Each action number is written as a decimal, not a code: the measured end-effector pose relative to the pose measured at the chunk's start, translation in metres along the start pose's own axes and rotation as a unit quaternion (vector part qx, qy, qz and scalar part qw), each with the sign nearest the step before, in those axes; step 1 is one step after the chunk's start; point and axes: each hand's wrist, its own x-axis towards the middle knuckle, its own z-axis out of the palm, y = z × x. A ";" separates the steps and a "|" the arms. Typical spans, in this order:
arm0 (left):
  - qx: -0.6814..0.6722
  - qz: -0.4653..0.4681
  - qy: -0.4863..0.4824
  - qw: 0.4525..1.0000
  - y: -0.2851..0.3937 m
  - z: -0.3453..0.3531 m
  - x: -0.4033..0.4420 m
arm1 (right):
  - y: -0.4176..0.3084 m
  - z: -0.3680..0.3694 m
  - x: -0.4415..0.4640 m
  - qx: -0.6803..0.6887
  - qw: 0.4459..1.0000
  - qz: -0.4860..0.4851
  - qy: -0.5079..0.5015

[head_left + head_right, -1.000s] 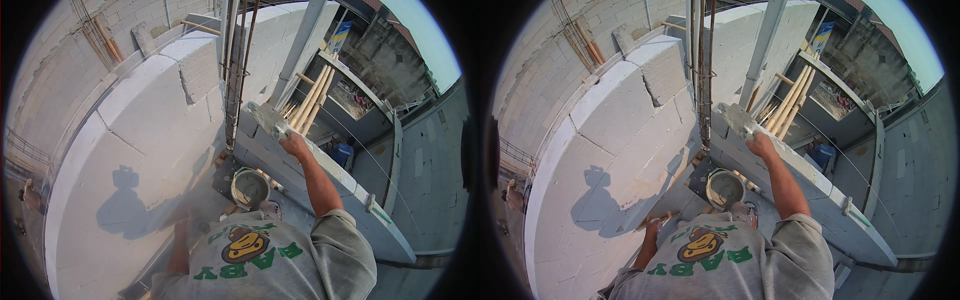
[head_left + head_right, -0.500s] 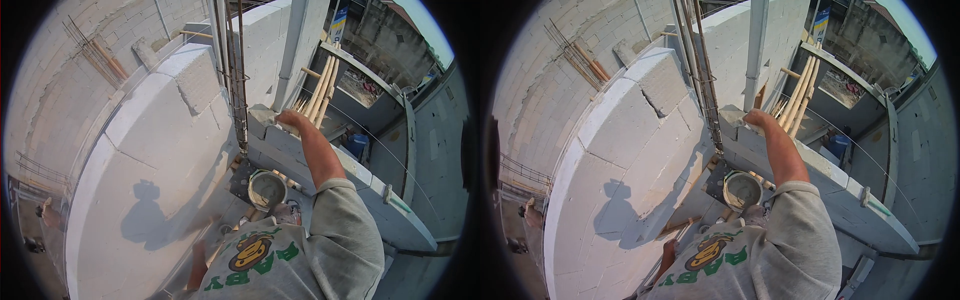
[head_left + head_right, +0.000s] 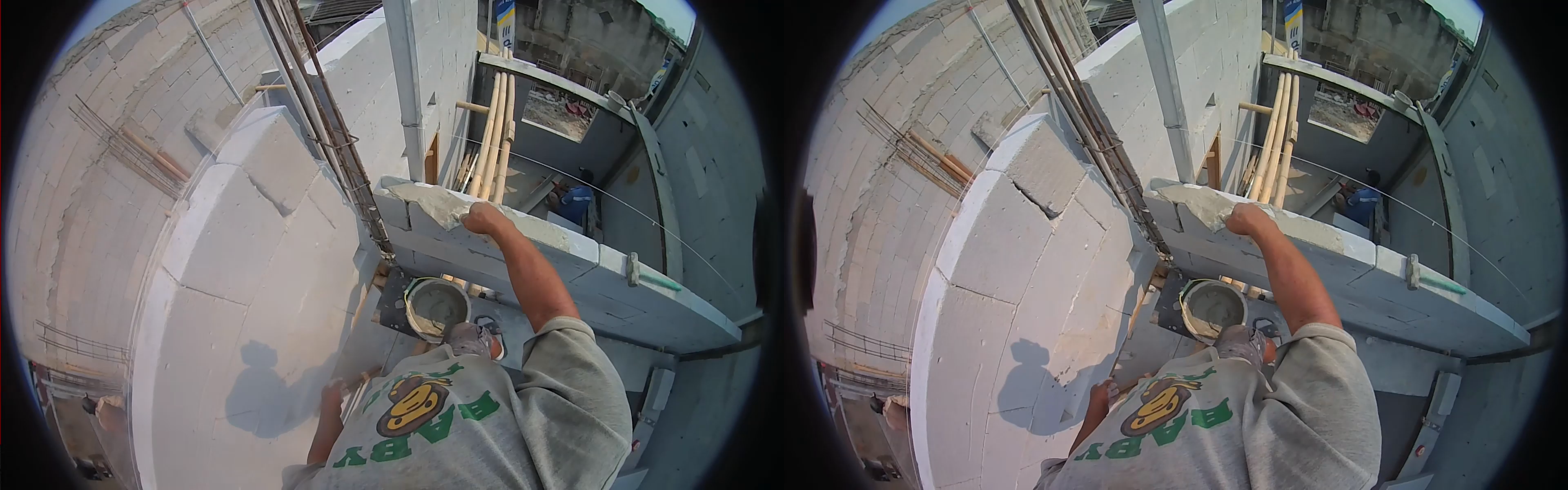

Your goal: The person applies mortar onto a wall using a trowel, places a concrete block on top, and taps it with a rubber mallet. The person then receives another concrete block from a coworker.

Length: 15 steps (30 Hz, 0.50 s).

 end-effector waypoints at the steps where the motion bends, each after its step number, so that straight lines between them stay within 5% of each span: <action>1: -0.046 -0.023 0.007 0.999 0.022 0.007 -0.010 | 0.006 0.001 -0.005 -0.006 1.000 0.009 0.005; 4: 0.029 0.015 0.013 0.999 0.071 0.019 -0.039 | 0.031 0.010 -0.017 0.011 0.999 0.038 0.019; 11: 0.049 0.024 -0.060 0.997 0.042 0.017 -0.007 | 0.084 0.006 -0.094 0.051 0.992 0.113 0.020; 12: 0.178 0.173 -0.116 0.962 0.025 0.004 0.008 | 0.098 0.009 -0.105 0.057 0.991 0.121 0.018; 14: 0.301 0.315 -0.181 0.882 0.006 -0.006 0.026 | 0.116 0.011 -0.131 0.063 0.987 0.143 0.017; 15: 0.272 0.305 -0.203 0.890 0.006 -0.005 0.026 | 0.120 0.008 -0.149 0.080 0.984 0.154 0.031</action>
